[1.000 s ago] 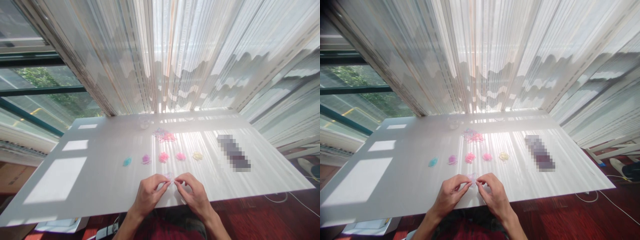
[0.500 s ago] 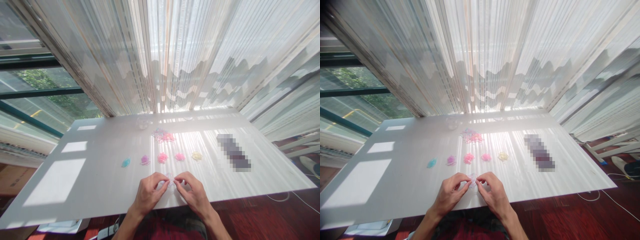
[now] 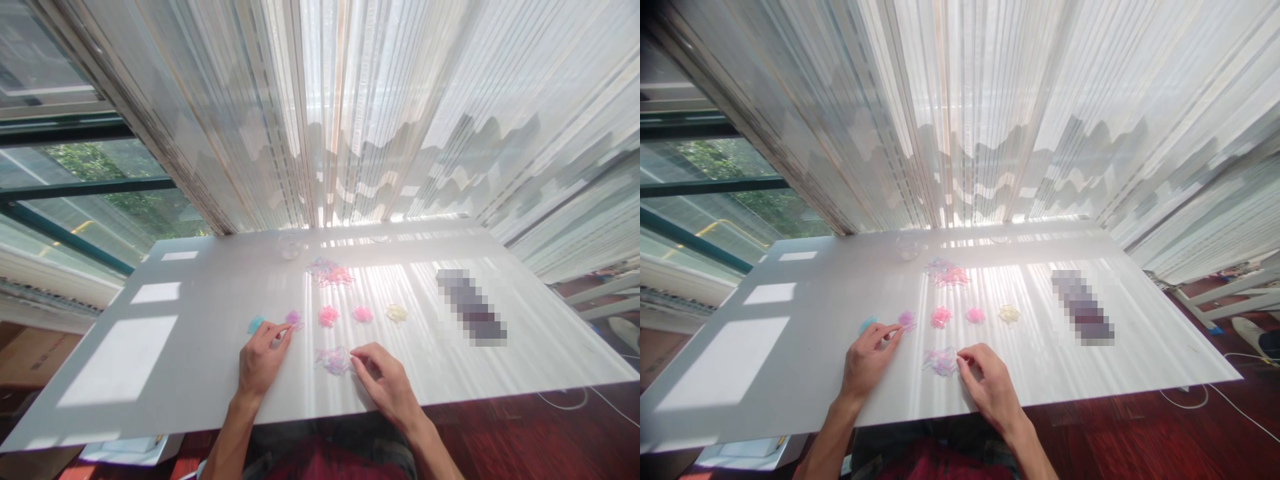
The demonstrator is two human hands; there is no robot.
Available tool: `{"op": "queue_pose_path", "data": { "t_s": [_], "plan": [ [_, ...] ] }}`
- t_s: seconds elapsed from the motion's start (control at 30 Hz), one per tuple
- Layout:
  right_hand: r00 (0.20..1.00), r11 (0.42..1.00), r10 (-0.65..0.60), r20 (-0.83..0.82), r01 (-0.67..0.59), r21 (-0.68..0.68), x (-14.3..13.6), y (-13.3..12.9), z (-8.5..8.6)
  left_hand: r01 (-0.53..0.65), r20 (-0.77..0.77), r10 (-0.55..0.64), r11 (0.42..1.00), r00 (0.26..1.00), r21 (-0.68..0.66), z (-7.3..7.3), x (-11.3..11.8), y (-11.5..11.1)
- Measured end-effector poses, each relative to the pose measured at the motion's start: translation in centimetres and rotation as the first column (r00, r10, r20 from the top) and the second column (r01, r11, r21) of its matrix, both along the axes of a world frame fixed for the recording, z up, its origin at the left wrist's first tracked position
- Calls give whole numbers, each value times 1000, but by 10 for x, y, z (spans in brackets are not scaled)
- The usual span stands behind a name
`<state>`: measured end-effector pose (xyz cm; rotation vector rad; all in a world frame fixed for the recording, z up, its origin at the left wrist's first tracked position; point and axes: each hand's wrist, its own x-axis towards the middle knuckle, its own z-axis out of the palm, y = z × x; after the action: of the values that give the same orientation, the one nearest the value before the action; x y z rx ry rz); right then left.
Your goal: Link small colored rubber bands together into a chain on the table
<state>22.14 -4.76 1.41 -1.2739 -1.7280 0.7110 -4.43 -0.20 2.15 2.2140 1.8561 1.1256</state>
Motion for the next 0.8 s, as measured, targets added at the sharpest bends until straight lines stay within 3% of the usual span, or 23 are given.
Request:
{"op": "queue_pose_path", "data": {
  "t_s": [0.17,0.63,0.73,0.8],
  "plan": [
    [1000,1000,-4,7,5,-8,-1,1,1,-64,-18,63,998,998,-23,-5,-1,3],
    [1000,1000,-7,13,7,1,-1,1,2,-81,14,82,996,997,-33,-1,0,-1],
    [1000,1000,1,11,-1,-12,0,1,2,-35,21,35,999,999,-24,6,3,-8],
    [1000,1000,3,12,-2,-15,0,0,2,68,25,-67,996,997,-54,11,8,-14]
  ]
}}
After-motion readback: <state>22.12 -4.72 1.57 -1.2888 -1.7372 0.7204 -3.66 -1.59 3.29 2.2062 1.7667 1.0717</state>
